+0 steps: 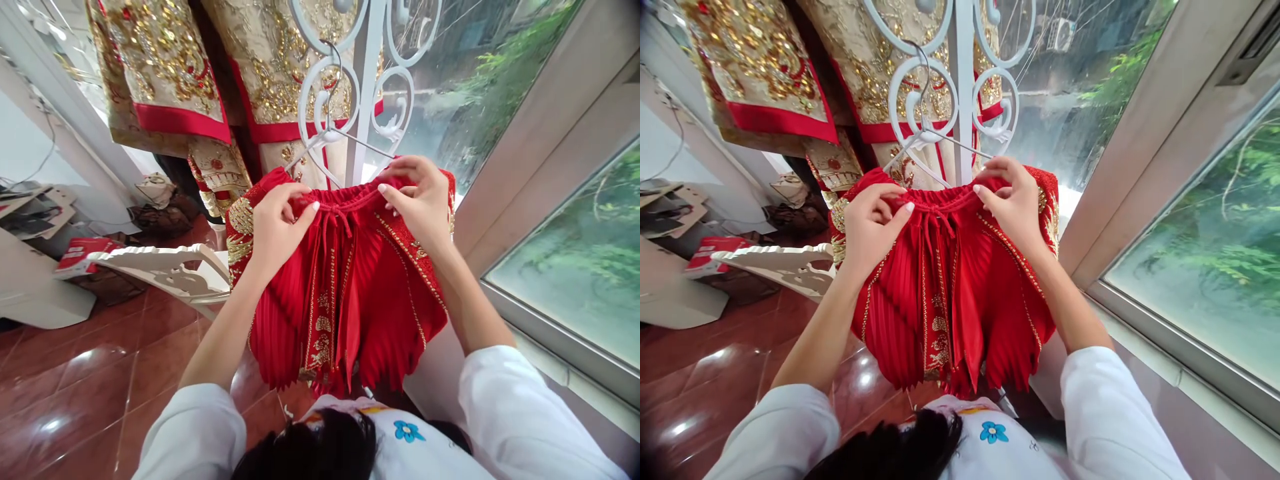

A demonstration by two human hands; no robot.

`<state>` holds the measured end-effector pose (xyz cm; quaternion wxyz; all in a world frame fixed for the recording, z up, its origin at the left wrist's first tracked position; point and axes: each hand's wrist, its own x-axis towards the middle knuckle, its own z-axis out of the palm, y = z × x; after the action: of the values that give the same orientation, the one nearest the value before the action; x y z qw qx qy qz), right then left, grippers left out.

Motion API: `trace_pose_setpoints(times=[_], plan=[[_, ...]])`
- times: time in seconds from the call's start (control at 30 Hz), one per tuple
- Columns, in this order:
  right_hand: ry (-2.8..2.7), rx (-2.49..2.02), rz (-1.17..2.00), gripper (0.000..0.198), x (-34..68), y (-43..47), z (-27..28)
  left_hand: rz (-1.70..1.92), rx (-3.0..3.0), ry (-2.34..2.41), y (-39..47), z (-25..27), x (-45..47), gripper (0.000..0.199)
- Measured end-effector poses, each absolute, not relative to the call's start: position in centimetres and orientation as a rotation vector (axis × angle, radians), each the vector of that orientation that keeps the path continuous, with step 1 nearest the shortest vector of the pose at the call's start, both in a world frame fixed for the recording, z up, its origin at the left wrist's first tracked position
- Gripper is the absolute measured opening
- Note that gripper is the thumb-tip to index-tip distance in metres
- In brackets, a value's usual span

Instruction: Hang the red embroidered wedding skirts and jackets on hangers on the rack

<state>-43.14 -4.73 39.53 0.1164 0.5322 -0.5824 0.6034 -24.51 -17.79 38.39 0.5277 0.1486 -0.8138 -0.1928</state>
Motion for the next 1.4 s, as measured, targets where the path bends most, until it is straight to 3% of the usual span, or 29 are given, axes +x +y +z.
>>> trace_pose_setpoints(times=[0.13,0.27,0.63,0.83,1.0,1.1,1.23,1.4], plan=[[-1.626,1.301,1.230,0.024,-39.5,-4.8,35.7,-0.018,0.305,-2.170,-16.9,39.3,-25.2,0.022],[-1.845,1.247,0.787,0.037,-37.8,-6.3,33.3,-0.081,0.242,-2.400,-17.4,39.5,-26.6,0.021],[-2.044,1.616,0.607,0.025,-37.8,-3.4,33.4,-0.377,0.215,-2.307,-19.0,38.9,-27.0,0.013],[-1.953,1.377,1.067,0.034,-38.8,-1.9,33.5,-0.325,0.295,-1.992,-17.6,38.4,-25.6,0.014],[-1.983,1.574,1.170,0.016,-40.1,-2.9,34.0,-0.348,0.532,-1.864,-16.3,37.2,-24.7,0.022],[-1.941,1.627,1.754,0.015,-40.2,-3.1,34.7,-0.474,0.523,-1.862,-16.0,37.3,-24.9,0.016],[-1.791,1.655,2.637,0.027,-40.0,-3.4,36.7,-1.019,0.379,-1.802,-15.9,37.9,-25.2,0.014],[-1.723,1.590,2.859,0.038,-40.6,-4.3,38.7,-1.380,0.286,-1.617,-16.0,37.8,-26.1,0.026]])
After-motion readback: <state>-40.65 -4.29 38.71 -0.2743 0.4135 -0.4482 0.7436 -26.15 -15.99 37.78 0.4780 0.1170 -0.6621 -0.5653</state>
